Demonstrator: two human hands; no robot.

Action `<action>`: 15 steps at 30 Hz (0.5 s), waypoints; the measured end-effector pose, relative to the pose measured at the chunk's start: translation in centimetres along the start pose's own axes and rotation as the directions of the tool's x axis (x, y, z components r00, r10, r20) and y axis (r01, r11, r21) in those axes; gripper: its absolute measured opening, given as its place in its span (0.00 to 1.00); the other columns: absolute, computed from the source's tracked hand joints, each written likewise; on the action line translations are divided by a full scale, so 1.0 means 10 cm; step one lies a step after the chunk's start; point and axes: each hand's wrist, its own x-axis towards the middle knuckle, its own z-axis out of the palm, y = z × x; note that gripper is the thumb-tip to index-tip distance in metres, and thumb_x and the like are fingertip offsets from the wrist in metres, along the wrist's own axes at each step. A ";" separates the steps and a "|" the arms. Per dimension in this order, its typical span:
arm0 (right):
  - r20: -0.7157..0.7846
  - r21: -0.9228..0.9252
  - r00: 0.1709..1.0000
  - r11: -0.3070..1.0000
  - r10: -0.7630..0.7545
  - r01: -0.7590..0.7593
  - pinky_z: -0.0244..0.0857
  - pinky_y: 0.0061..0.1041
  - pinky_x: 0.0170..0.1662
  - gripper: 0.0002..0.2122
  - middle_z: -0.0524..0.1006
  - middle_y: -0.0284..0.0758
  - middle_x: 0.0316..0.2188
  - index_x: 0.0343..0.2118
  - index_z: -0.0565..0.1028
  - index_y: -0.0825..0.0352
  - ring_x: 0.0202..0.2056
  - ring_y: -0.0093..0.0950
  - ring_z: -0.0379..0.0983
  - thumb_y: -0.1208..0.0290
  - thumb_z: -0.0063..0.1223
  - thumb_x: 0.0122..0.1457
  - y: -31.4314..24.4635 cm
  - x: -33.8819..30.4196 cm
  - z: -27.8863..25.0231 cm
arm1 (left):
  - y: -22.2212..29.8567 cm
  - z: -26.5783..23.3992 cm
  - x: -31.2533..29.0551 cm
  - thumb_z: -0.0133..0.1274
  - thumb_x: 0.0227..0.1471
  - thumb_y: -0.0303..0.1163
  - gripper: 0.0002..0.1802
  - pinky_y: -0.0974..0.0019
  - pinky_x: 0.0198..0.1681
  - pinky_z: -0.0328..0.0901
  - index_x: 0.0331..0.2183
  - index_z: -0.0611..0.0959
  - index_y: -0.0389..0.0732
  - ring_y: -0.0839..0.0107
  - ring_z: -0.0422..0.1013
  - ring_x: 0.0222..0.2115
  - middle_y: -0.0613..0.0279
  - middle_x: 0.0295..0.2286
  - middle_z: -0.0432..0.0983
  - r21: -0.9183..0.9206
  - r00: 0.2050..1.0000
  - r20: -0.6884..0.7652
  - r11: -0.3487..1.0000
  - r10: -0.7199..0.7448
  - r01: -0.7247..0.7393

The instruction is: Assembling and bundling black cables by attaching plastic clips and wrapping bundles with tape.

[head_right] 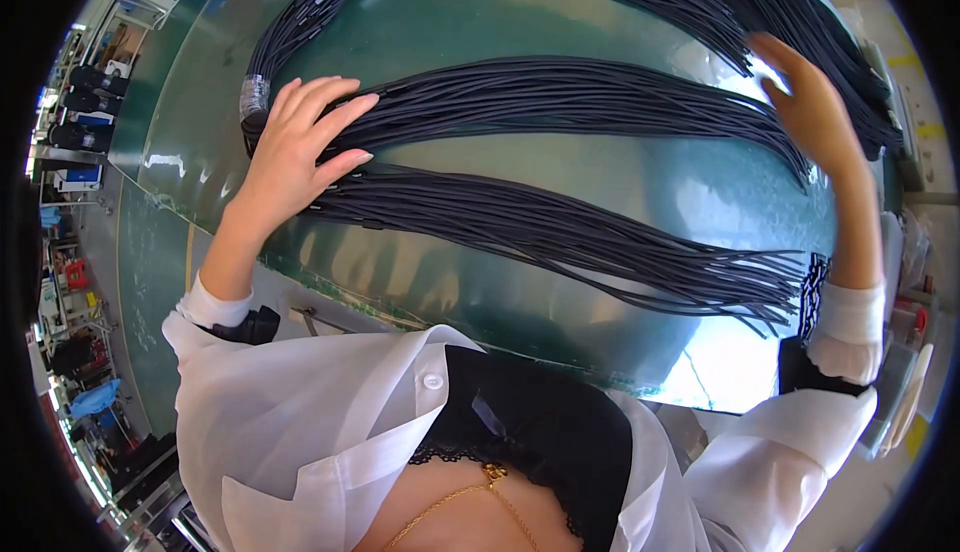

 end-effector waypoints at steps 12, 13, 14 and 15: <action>0.042 0.200 0.906 0.892 -0.420 0.405 0.63 0.33 0.46 0.12 0.72 0.43 0.35 0.39 0.73 0.69 0.39 0.40 0.68 0.80 0.48 0.50 -2.07 0.29 1.11 | 0.00 0.14 -0.38 0.57 0.41 0.47 0.26 0.47 0.57 0.46 0.44 0.78 0.48 0.55 0.58 0.54 0.56 0.51 0.64 -0.131 0.999 -0.029 0.991 -0.034 0.030; 0.028 0.223 0.923 0.902 -0.384 0.369 0.63 0.33 0.45 0.12 0.72 0.43 0.34 0.39 0.73 0.70 0.38 0.39 0.69 0.81 0.47 0.49 -2.09 0.31 1.12 | -0.01 0.14 -0.39 0.57 0.42 0.47 0.26 0.47 0.57 0.46 0.44 0.78 0.48 0.55 0.58 0.54 0.56 0.51 0.64 -0.103 0.997 -0.061 0.994 -0.053 0.046; 0.034 0.221 0.922 0.903 -0.385 0.368 0.63 0.33 0.45 0.12 0.72 0.43 0.34 0.39 0.73 0.70 0.38 0.39 0.69 0.81 0.47 0.49 -2.12 0.31 1.14 | -0.02 0.14 -0.40 0.56 0.43 0.48 0.26 0.47 0.56 0.47 0.44 0.78 0.47 0.56 0.58 0.54 0.56 0.51 0.64 -0.076 0.993 -0.094 0.995 -0.071 0.064; 0.057 0.192 0.938 0.926 -0.342 0.326 0.63 0.33 0.46 0.12 0.72 0.43 0.33 0.38 0.73 0.71 0.39 0.40 0.69 0.81 0.46 0.49 -2.15 0.31 1.16 | -0.03 0.15 -0.41 0.56 0.44 0.48 0.26 0.47 0.56 0.47 0.44 0.77 0.47 0.56 0.57 0.54 0.56 0.51 0.64 -0.048 0.988 -0.126 0.995 -0.088 0.083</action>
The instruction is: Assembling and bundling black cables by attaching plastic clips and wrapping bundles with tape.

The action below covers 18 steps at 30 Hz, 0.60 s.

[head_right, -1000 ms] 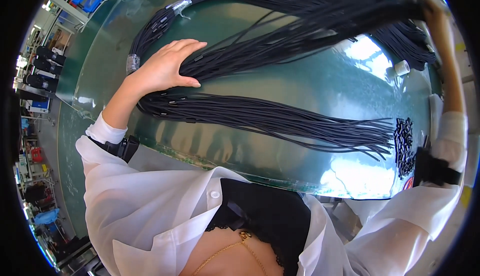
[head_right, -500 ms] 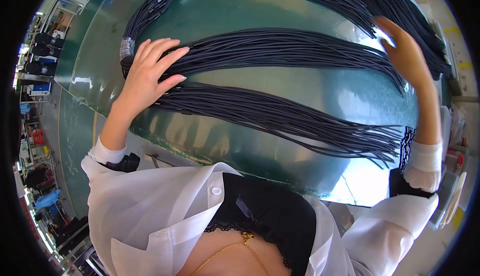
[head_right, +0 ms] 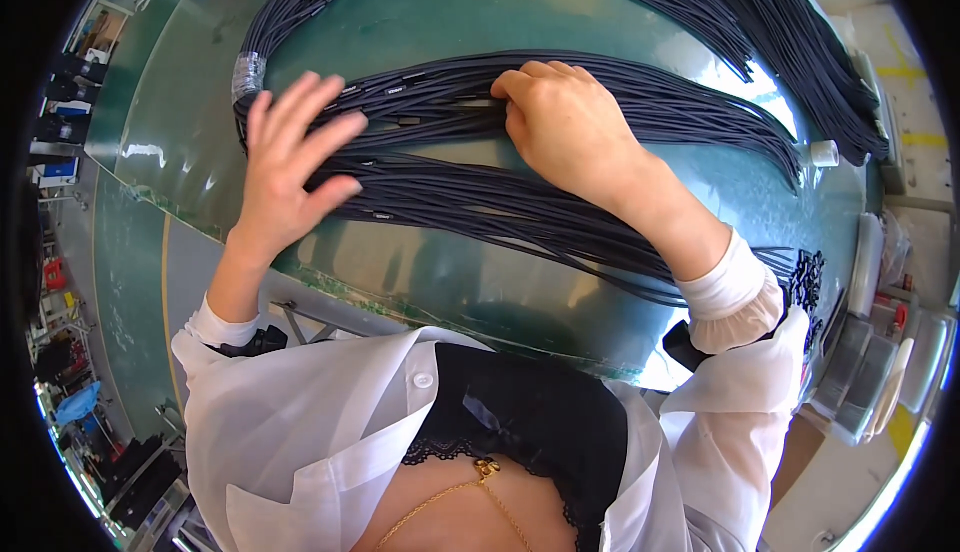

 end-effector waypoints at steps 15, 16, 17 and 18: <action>0.085 0.345 0.991 0.930 0.101 -0.124 0.62 0.33 0.48 0.17 0.74 0.46 0.37 0.41 0.72 0.73 0.42 0.42 0.69 0.83 0.43 0.45 -0.37 0.26 0.17 | -0.22 0.17 -0.14 0.50 0.51 0.43 0.20 0.50 0.55 0.48 0.45 0.76 0.45 0.48 0.54 0.52 0.52 0.46 0.65 0.035 0.929 -0.165 0.939 -0.331 0.341; 0.090 0.278 0.993 0.955 0.076 -0.098 0.62 0.33 0.48 0.17 0.74 0.46 0.37 0.41 0.72 0.73 0.42 0.42 0.69 0.83 0.42 0.45 -0.35 0.22 0.18 | -0.23 0.17 -0.15 0.51 0.51 0.43 0.20 0.50 0.55 0.48 0.44 0.76 0.45 0.48 0.55 0.52 0.52 0.45 0.66 0.044 0.929 -0.168 0.939 -0.330 0.342; 0.093 0.204 0.994 0.976 0.055 -0.073 0.63 0.33 0.48 0.18 0.74 0.46 0.37 0.42 0.71 0.73 0.42 0.41 0.69 0.84 0.42 0.45 -0.32 0.18 0.16 | -0.22 0.17 -0.15 0.51 0.51 0.43 0.20 0.50 0.55 0.48 0.44 0.76 0.45 0.48 0.55 0.52 0.52 0.45 0.66 0.043 0.928 -0.173 0.939 -0.330 0.342; 0.097 0.129 0.995 0.991 0.033 -0.046 0.63 0.33 0.48 0.18 0.74 0.46 0.37 0.42 0.71 0.73 0.42 0.41 0.70 0.84 0.42 0.45 -0.32 0.15 0.15 | -0.22 0.17 -0.15 0.51 0.51 0.43 0.19 0.50 0.55 0.48 0.44 0.76 0.45 0.48 0.55 0.52 0.53 0.44 0.66 0.048 0.926 -0.170 0.936 -0.336 0.349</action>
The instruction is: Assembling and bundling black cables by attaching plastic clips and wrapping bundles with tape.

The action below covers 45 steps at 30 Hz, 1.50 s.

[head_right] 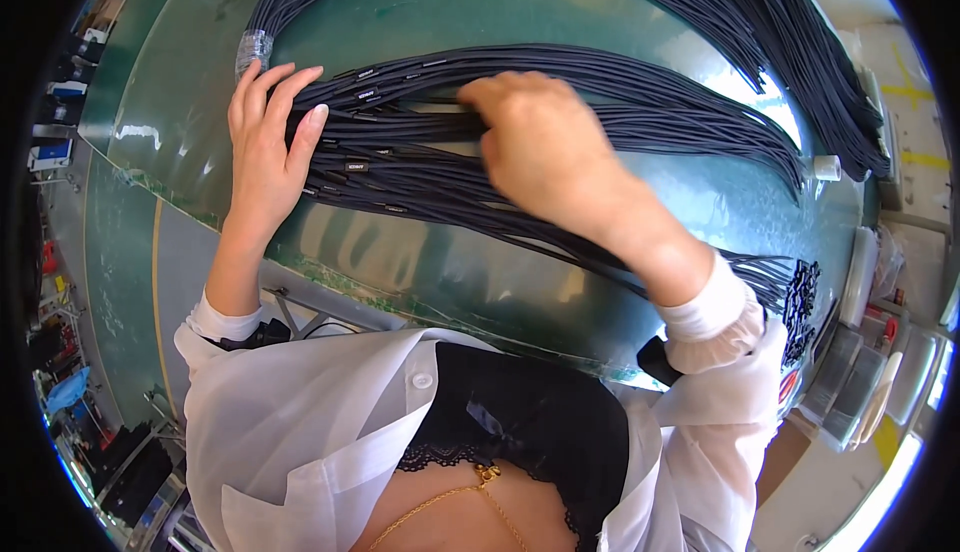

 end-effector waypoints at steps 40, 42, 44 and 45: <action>-0.685 -0.064 0.385 0.475 0.619 -0.878 0.60 0.32 0.53 0.32 0.69 0.50 0.49 0.56 0.63 0.58 0.51 0.44 0.65 0.52 0.57 0.47 3.67 -2.92 -1.90 | 1.08 -0.16 0.64 0.68 0.28 0.37 0.55 0.55 0.51 0.57 0.58 0.58 0.44 0.52 0.61 0.48 0.48 0.49 0.62 -0.157 0.744 0.582 0.943 0.329 -0.294; -0.644 -0.049 0.438 0.537 0.628 -0.842 0.62 0.33 0.51 0.33 0.70 0.47 0.48 0.56 0.62 0.59 0.48 0.45 0.68 0.53 0.57 0.47 3.67 -2.84 -1.84 | 1.05 -0.10 0.66 0.67 0.28 0.31 0.52 0.57 0.47 0.60 0.57 0.60 0.42 0.53 0.64 0.43 0.50 0.44 0.66 -0.173 0.781 0.556 0.959 0.284 -0.226; -0.619 -0.051 0.422 0.502 0.663 -0.863 0.62 0.32 0.51 0.31 0.71 0.46 0.47 0.54 0.64 0.60 0.48 0.43 0.69 0.54 0.58 0.47 3.67 -2.83 -1.85 | 1.03 0.01 0.66 0.66 0.29 0.30 0.50 0.57 0.46 0.60 0.56 0.61 0.41 0.54 0.65 0.41 0.51 0.41 0.67 -0.166 0.793 0.541 0.960 0.280 -0.225; -0.583 -0.055 0.415 0.476 0.698 -0.878 0.62 0.32 0.50 0.28 0.73 0.44 0.46 0.52 0.66 0.60 0.47 0.41 0.70 0.56 0.58 0.47 3.68 -2.82 -1.85 | 1.02 0.09 0.65 0.66 0.30 0.30 0.48 0.57 0.44 0.61 0.55 0.62 0.41 0.54 0.65 0.39 0.52 0.38 0.67 -0.153 0.806 0.532 0.965 0.262 -0.213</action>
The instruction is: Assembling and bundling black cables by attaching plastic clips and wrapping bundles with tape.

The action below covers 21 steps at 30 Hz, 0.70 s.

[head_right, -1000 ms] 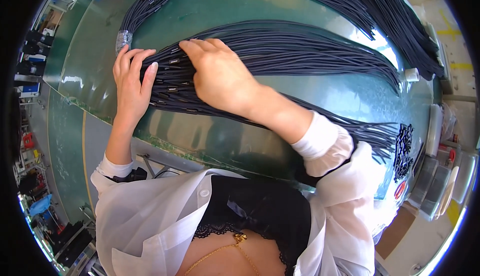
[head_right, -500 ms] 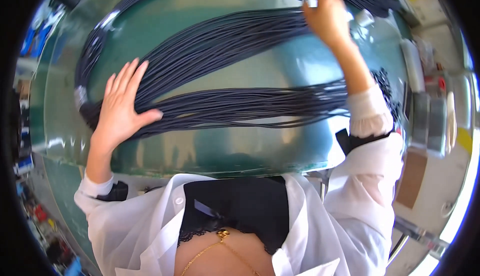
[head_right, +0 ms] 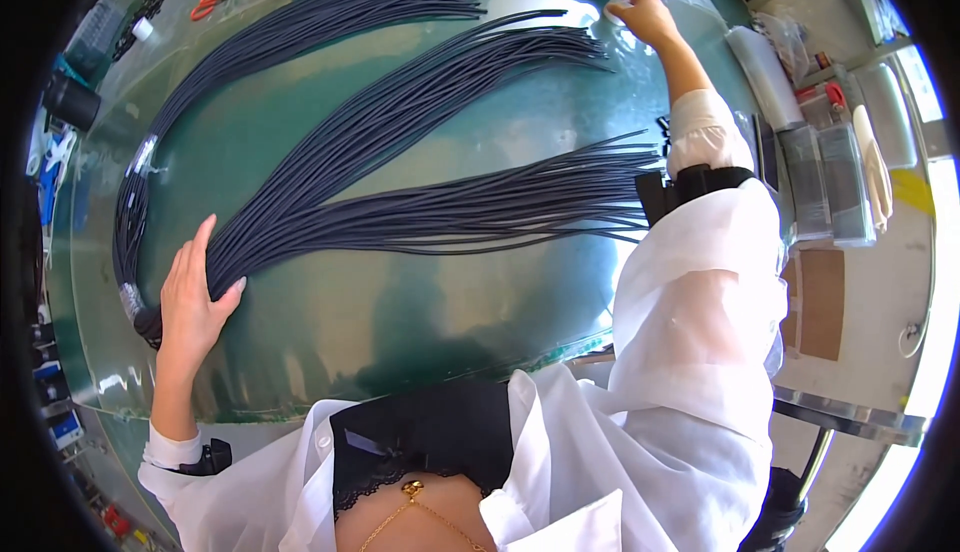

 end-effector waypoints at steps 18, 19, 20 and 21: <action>0.140 0.870 0.959 0.492 -0.248 0.000 0.56 0.13 0.25 0.11 0.72 0.27 0.25 0.40 0.70 0.67 0.23 0.13 0.63 0.75 0.53 0.54 -2.14 -1.19 -0.53 | 0.61 -0.25 0.52 0.62 0.38 0.34 0.21 0.60 0.44 0.63 0.37 0.78 0.39 0.56 0.68 0.40 0.55 0.39 0.71 -0.297 0.855 -0.478 0.879 0.202 -0.374; 0.144 0.883 0.945 0.469 -0.292 0.010 0.56 0.13 0.25 0.11 0.72 0.27 0.25 0.40 0.70 0.67 0.23 0.13 0.63 0.75 0.53 0.54 -2.39 -1.32 -0.52 | 0.68 -0.24 0.60 0.62 0.39 0.34 0.19 0.60 0.43 0.63 0.36 0.78 0.39 0.56 0.68 0.39 0.55 0.38 0.71 -0.318 0.818 -0.535 0.845 0.214 -0.429; 0.150 0.908 0.923 0.418 -0.353 0.013 0.56 0.13 0.26 0.09 0.71 0.26 0.26 0.39 0.69 0.66 0.24 0.13 0.62 0.75 0.53 0.55 -2.57 -1.46 -0.59 | 0.82 -0.29 0.66 0.61 0.40 0.34 0.18 0.60 0.41 0.64 0.35 0.78 0.39 0.56 0.69 0.37 0.56 0.36 0.71 -0.310 0.792 -0.571 0.836 0.217 -0.453; 0.146 0.932 0.900 0.363 -0.410 0.015 0.56 0.13 0.26 0.08 0.71 0.24 0.26 0.37 0.69 0.65 0.24 0.12 0.62 0.75 0.53 0.55 -2.70 -1.57 -0.62 | 0.95 -0.33 0.73 0.61 0.40 0.34 0.17 0.60 0.39 0.64 0.34 0.78 0.39 0.56 0.69 0.35 0.56 0.33 0.71 -0.294 0.762 -0.606 0.825 0.229 -0.482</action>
